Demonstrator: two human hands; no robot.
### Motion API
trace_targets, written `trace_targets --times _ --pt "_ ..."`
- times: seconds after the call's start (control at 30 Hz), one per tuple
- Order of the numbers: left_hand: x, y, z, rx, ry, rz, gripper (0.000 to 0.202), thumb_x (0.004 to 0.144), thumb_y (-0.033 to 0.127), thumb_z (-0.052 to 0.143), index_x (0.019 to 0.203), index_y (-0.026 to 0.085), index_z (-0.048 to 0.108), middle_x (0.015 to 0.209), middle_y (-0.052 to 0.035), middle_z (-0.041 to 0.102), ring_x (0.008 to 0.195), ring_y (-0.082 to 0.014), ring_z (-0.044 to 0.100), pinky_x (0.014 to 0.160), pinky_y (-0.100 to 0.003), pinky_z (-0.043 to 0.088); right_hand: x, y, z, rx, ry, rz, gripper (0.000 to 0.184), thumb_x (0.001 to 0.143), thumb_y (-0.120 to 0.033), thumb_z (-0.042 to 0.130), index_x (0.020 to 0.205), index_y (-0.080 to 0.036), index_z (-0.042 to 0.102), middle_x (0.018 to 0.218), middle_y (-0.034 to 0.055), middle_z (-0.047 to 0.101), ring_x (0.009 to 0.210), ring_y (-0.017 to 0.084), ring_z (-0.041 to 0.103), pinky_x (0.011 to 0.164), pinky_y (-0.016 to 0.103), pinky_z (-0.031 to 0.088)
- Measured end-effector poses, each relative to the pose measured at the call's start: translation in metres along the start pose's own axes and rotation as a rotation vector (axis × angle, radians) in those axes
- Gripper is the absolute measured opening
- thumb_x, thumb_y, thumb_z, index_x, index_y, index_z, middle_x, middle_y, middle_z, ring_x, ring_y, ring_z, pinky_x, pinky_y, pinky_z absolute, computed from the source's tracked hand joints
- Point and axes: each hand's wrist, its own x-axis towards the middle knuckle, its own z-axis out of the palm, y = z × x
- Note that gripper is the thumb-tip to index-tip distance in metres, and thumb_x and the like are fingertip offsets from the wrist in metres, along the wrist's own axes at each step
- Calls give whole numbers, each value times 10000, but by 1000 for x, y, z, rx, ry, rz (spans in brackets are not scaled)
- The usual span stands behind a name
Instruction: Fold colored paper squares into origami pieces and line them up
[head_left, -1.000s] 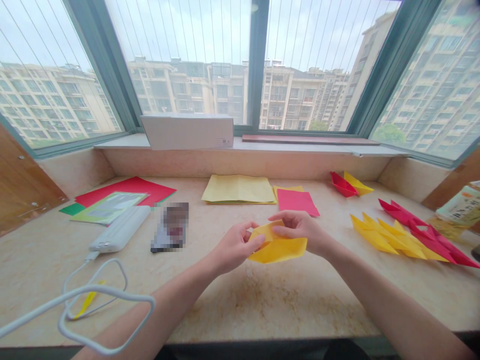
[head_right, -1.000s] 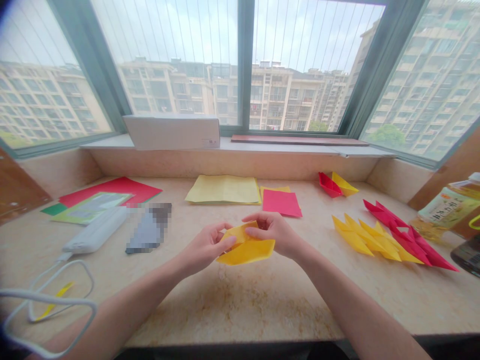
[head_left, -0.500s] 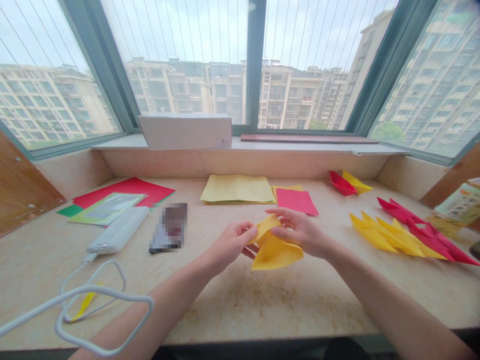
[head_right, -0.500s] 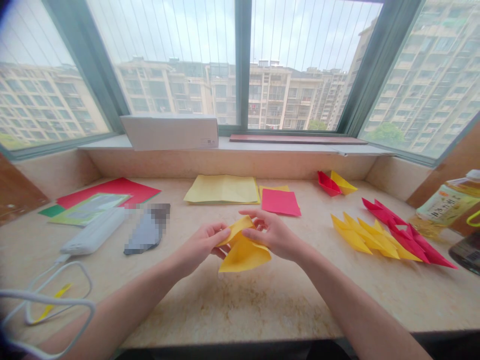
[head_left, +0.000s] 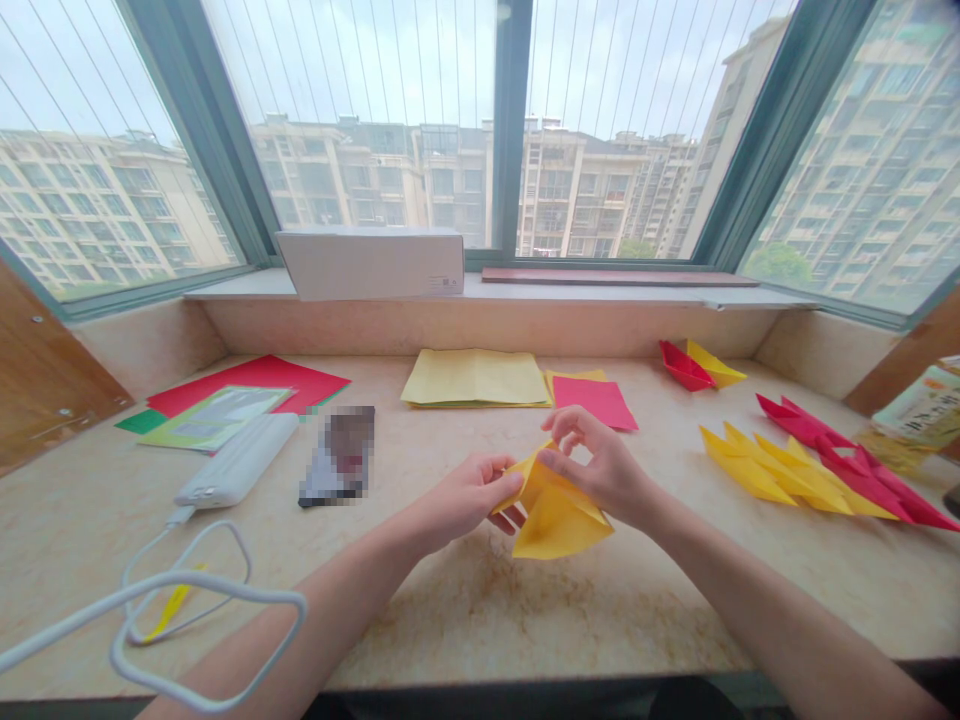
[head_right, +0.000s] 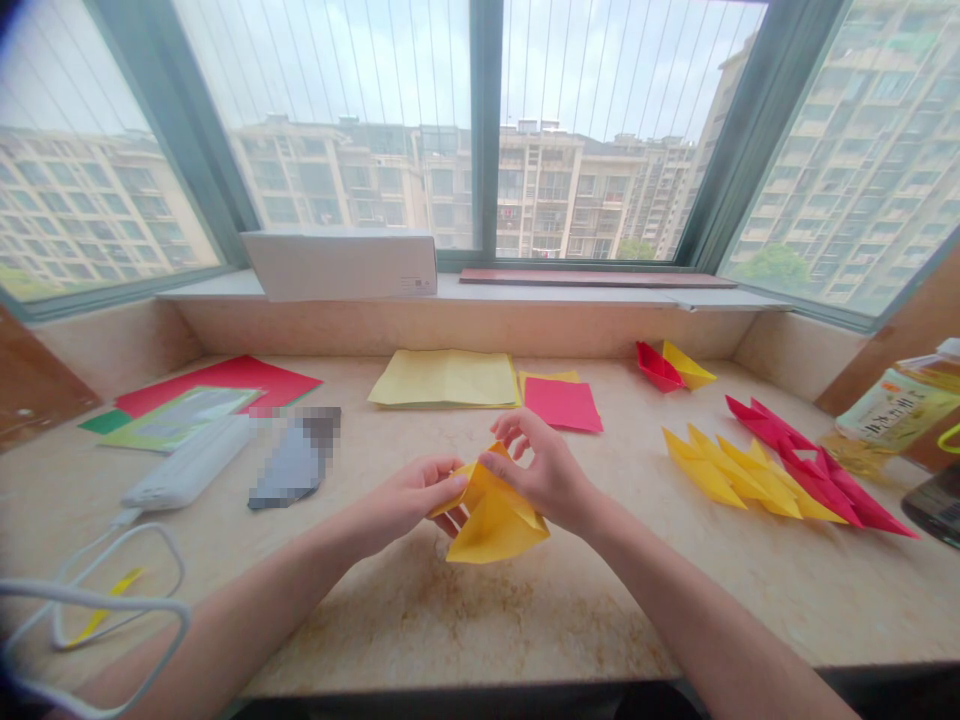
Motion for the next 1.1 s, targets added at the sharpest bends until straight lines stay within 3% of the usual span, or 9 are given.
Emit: trace_targets --times 0.17,0.4,0.53,0.7,0.87,1.1 --pt "4 -3 -2 -6 74 38 354 901 486 594 988 143 616 887 -58 695 684 -150 702 610 -234 524 1 -5 -2 -117 2 -88 180 873 -294 650 753 -208 547 1063 78 605 1002 228 598 841 373 487" --pt "4 0 -1 -22 99 70 358 921 469 565 1058 139 596 970 -95 719 657 -151 726 578 -214 508 2 3 -1 -170 -21 -12 142 876 -349 673 933 -228 721 1213 102 593 1137 273 580 838 399 523" --pt "2 1 0 -42 91 80 417 898 491 598 1131 148 553 961 -103 728 658 -167 732 576 -223 509 2 5 1 -143 17 4 282 858 -379 695 1094 -225 696 1240 112 584 968 230 637 777 386 553" --pt "3 -1 1 -6 67 88 444 900 491 606 1184 157 534 928 -101 737 652 -179 735 559 -224 500 1 0 1 -113 -45 -5 208 866 -382 690 985 -211 706 1189 98 618 1011 236 620 793 357 537" --pt "4 -4 0 -9 43 114 455 901 474 617 1221 159 545 935 -104 744 648 -173 734 541 -208 481 0 -3 -1 -66 -103 22 217 874 -397 674 988 -216 713 1223 96 597 1030 236 614 810 350 529" --pt "5 -5 -2 3 37 113 465 911 468 601 1249 156 535 970 -116 740 658 -169 734 546 -206 484 0 -5 -3 -5 -154 22 201 924 -361 610 913 -209 741 1235 105 576 1179 256 561 996 409 458"
